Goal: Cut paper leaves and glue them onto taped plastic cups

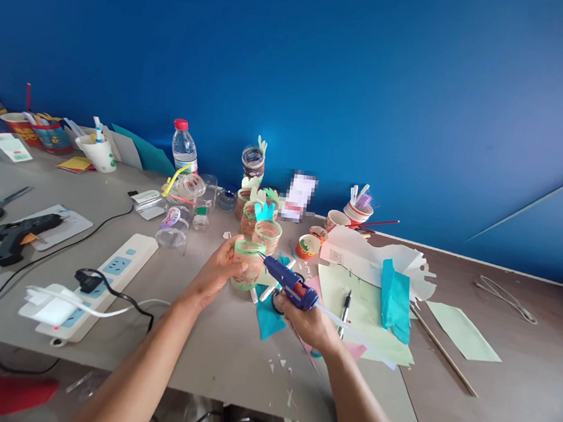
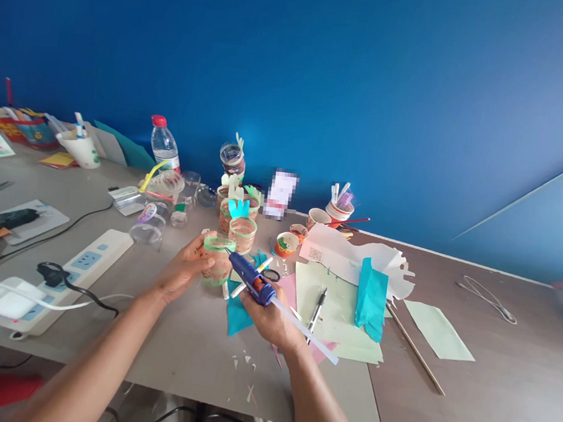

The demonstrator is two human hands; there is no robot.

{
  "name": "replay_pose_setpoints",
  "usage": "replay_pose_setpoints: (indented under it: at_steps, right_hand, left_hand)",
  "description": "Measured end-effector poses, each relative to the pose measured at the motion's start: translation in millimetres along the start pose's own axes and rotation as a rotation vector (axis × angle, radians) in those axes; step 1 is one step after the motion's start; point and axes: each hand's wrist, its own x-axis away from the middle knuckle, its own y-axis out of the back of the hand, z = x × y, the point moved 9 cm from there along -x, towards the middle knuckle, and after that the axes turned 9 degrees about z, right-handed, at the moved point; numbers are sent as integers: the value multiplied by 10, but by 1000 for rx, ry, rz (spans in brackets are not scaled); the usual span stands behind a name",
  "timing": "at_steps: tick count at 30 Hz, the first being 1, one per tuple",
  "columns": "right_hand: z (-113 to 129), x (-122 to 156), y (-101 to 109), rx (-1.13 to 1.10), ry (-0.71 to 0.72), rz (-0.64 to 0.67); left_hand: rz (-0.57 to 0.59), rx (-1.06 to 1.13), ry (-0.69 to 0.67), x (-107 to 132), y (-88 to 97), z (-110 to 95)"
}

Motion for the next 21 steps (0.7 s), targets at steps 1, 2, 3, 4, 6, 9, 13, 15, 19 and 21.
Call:
replay_pose_setpoints:
  at_steps: [1,2,3,4,6,9,13,15,19,21]
  right_hand:
    - [9,-2,1,-11,12,4]
    - [21,-3,3,-23,25,6]
    - [33,-3,6,-36,35,6]
    - [43,-4,10,-46,41,5]
    - [53,-5,22,-59,39,-2]
    - [73,-7,28,-76,34,-2]
    - [101,-8,15,-97,23,23]
    - [91,-9,17,-95,10,23]
    - [31,-24,33,-142,42,5]
    - [20,-31,27,-239,109,18]
  left_hand:
    - [5,4,-1,0,-6,-3]
    - [11,8,-1,0,-14,-6]
    - [20,11,-1,0,-25,-8]
    - [29,12,-1,-1,-34,-11]
    - [43,6,-3,-2,-45,-14]
    - [55,-5,-8,-6,-40,-7]
    - [60,-8,-29,-14,-18,-1]
    - [54,-11,-35,-15,-12,-1]
    - [35,-6,-39,-10,-12,-18]
    - [26,8,-37,-7,-10,-25]
